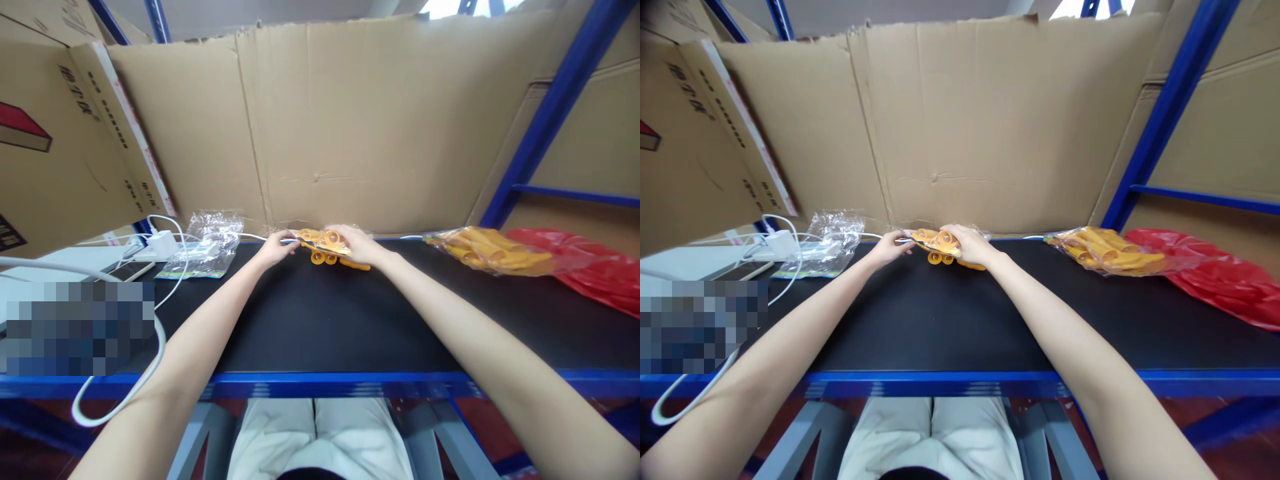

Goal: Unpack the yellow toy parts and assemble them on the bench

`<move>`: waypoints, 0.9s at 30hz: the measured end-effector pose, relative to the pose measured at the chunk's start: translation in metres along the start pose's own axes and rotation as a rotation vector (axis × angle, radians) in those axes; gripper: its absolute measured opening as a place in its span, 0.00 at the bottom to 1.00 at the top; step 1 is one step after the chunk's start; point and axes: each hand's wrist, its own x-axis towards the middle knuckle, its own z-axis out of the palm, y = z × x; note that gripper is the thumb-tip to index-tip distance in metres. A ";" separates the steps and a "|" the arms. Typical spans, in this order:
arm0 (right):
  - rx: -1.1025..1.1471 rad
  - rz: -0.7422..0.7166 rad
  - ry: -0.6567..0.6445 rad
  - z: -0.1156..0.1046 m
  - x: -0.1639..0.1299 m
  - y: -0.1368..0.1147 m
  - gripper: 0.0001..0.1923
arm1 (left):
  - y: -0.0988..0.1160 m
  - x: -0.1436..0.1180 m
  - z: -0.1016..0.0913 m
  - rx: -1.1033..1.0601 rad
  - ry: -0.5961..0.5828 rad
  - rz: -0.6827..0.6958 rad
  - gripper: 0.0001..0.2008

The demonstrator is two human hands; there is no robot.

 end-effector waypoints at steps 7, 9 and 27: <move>0.110 0.175 -0.032 -0.007 -0.006 -0.016 0.38 | 0.006 -0.010 -0.002 -0.057 -0.024 0.086 0.18; 0.119 0.165 -0.019 -0.006 -0.008 -0.017 0.37 | 0.007 -0.009 -0.004 -0.041 0.003 0.080 0.12; -0.135 0.194 0.071 -0.003 -0.007 -0.014 0.24 | 0.019 -0.004 0.010 -0.306 0.302 0.110 0.10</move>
